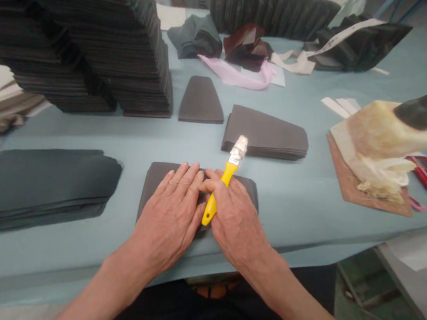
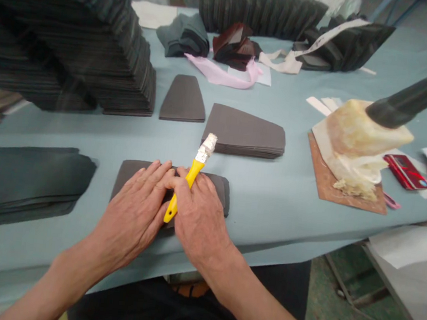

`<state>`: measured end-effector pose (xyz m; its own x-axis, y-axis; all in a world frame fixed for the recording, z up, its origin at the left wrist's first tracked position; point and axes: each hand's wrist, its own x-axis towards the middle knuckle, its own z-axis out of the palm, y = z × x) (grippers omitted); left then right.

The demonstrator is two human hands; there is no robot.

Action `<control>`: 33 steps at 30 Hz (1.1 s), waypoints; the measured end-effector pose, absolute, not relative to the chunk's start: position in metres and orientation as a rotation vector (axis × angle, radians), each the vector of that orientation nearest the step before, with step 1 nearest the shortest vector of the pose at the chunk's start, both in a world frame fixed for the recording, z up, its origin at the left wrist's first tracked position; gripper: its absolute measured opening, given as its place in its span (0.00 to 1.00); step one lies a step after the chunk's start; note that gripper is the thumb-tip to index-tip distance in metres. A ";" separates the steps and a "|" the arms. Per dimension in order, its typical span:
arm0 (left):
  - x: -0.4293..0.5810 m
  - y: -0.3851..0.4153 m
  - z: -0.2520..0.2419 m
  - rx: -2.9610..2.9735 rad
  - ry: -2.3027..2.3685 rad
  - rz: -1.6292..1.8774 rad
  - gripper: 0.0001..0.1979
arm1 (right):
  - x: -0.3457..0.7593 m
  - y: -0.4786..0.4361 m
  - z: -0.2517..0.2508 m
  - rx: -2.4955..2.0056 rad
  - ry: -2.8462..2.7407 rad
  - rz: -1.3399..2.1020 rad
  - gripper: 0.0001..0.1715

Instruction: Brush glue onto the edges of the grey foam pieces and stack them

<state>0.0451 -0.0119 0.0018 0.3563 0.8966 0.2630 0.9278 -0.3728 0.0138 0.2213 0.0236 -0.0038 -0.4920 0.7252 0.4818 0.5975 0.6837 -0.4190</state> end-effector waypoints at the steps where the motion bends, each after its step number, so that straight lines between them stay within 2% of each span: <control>1: 0.046 -0.012 0.001 -2.457 -1.683 -0.340 0.31 | 0.222 0.024 -0.005 -1.015 -2.274 0.249 0.17; 4: 0.046 -0.013 0.002 -2.423 -1.705 -0.336 0.32 | 0.223 0.026 -0.009 -1.021 -2.318 0.207 0.17; 13: 0.037 -0.012 0.005 -2.340 -1.837 -0.373 0.34 | 0.226 0.025 -0.011 -1.132 -2.254 0.179 0.10; 22: 0.029 -0.011 -0.001 -2.309 -2.041 -0.481 0.38 | 0.227 0.027 -0.013 -1.147 -2.214 0.238 0.12; 27: 0.028 -0.008 -0.005 -2.308 -2.080 -0.526 0.37 | 0.227 0.028 -0.015 -1.161 -2.231 0.285 0.13; 33: 0.024 -0.007 -0.004 -2.299 -2.061 -0.470 0.38 | 0.225 0.030 -0.015 -1.195 -2.274 0.249 0.15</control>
